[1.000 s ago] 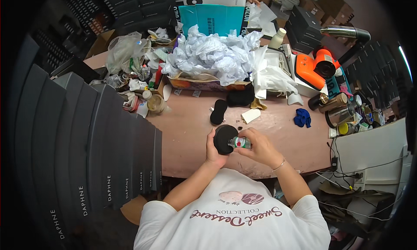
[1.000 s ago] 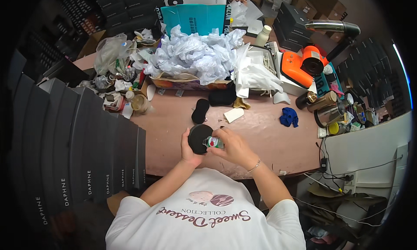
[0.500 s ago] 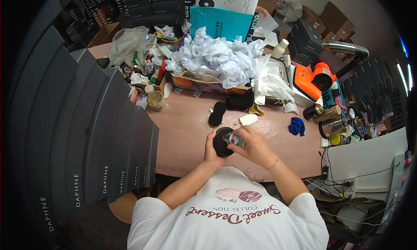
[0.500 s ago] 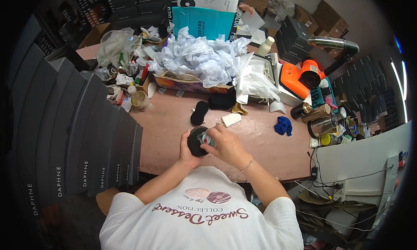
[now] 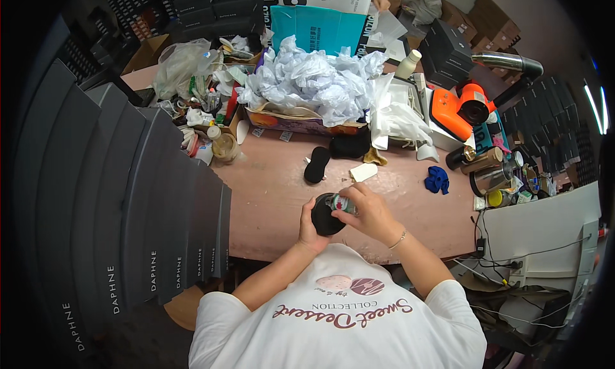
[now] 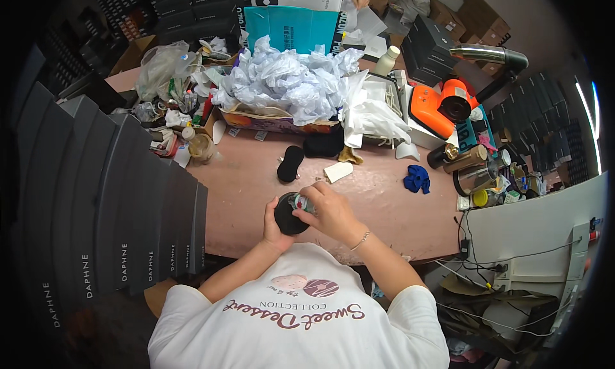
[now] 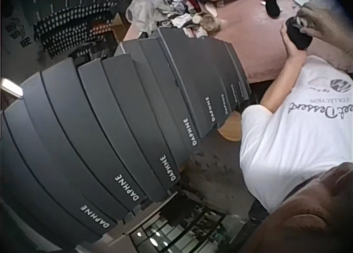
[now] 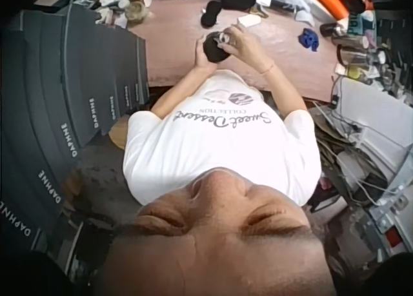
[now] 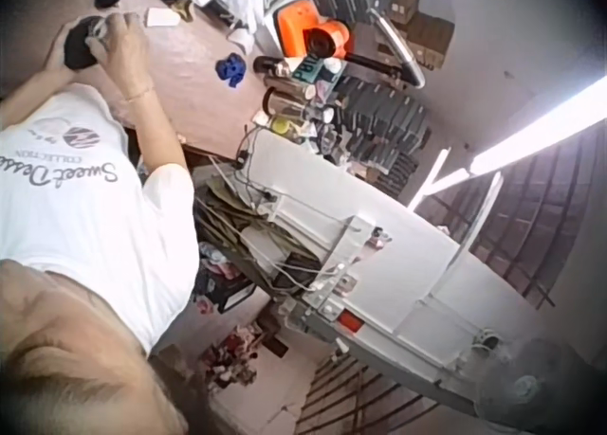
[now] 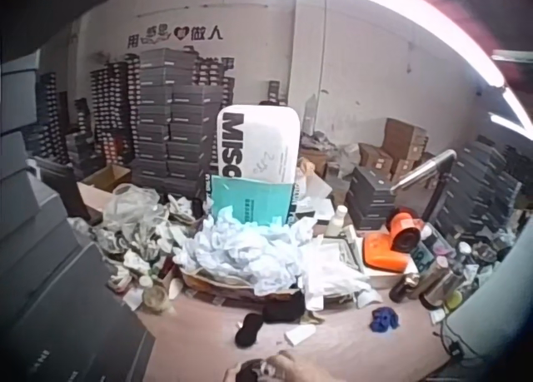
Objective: Cleaning and packing high-heeled shoes into boxes.
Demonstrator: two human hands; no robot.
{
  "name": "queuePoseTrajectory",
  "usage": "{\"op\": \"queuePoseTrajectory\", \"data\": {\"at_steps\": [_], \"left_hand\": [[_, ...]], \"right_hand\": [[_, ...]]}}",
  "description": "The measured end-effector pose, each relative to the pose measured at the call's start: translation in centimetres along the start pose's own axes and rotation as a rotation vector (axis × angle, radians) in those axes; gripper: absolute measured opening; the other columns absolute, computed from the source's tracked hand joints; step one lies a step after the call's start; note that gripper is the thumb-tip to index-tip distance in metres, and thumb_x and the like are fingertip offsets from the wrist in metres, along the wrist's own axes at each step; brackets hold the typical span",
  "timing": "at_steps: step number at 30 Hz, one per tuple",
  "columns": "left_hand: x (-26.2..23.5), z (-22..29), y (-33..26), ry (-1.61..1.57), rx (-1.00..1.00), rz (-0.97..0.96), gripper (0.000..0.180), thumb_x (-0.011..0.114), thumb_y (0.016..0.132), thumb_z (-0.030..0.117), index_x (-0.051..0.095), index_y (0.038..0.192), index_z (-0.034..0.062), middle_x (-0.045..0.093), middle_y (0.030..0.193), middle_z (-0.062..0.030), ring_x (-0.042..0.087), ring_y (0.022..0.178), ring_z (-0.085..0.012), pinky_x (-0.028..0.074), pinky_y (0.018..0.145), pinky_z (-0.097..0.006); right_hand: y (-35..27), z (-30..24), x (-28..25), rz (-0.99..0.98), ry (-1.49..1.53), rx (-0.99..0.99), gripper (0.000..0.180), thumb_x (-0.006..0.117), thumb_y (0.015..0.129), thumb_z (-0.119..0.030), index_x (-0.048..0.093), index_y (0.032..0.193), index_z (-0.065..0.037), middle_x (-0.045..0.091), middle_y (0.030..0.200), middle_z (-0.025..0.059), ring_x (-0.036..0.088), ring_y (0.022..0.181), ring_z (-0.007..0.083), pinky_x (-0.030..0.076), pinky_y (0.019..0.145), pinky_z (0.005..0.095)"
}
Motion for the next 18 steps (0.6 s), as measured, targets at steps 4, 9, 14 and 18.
{"op": "queuePoseTrajectory", "data": {"at_steps": [4, 9, 14, 18], "left_hand": [[-0.6, -0.1, 0.2, 0.006, 0.001, -0.015, 0.051, 0.042, 0.086, 0.055, 0.061, 0.11, 0.0136, 0.063, 0.108, -0.0046, 0.06, 0.099, -0.0196, 0.048, 0.087, -0.037], [-1.5, -0.8, 0.7, -0.031, 0.001, -0.027, 0.051, 0.042, 0.086, 0.055, 0.061, 0.11, 0.0134, 0.063, 0.107, -0.0052, 0.06, 0.1, -0.0209, 0.048, 0.088, -0.038], [-0.8, -0.5, -0.1, -0.043, 0.023, -0.004, 0.046, 0.045, 0.086, 0.051, 0.061, 0.107, 0.0128, 0.064, 0.105, -0.0046, 0.06, 0.098, -0.0193, 0.048, 0.086, -0.036], [-0.8, -0.5, 0.0, -0.042, -0.002, -0.025, 0.049, 0.044, 0.086, 0.052, 0.061, 0.108, 0.0107, 0.064, 0.105, -0.0065, 0.06, 0.098, -0.0198, 0.048, 0.088, -0.037]], "right_hand": [[-1.7, -1.0, 0.5, -0.267, -0.024, -0.056, 0.037, 0.074, 0.074, -0.029, 0.061, 0.099, -0.006, 0.057, 0.09, 0.0119, 0.061, 0.077, 0.0326, 0.05, 0.065, 0.0402], [-0.8, -0.6, 0.5, -0.123, 0.041, 0.024, 0.037, 0.074, 0.073, -0.029, 0.061, 0.099, -0.006, 0.058, 0.089, 0.0124, 0.062, 0.073, 0.0323, 0.05, 0.065, 0.0401], [-2.4, 0.2, 0.4, -0.277, -0.022, 0.032, 0.036, 0.073, 0.075, -0.029, 0.06, 0.099, -0.006, 0.057, 0.089, 0.0126, 0.062, 0.07, 0.0319, 0.05, 0.063, 0.0397], [-2.7, -0.8, 0.8, -0.177, 0.03, 0.047, 0.037, 0.074, 0.074, -0.029, 0.06, 0.099, -0.005, 0.057, 0.087, 0.0134, 0.062, 0.068, 0.0323, 0.049, 0.061, 0.0402]]}}
Point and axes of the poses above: each hand's wrist, its own y-axis towards the middle knuckle, its own x-axis out of the palm, z = x × y, the point moved 4 cm from there along y, towards the middle knuckle
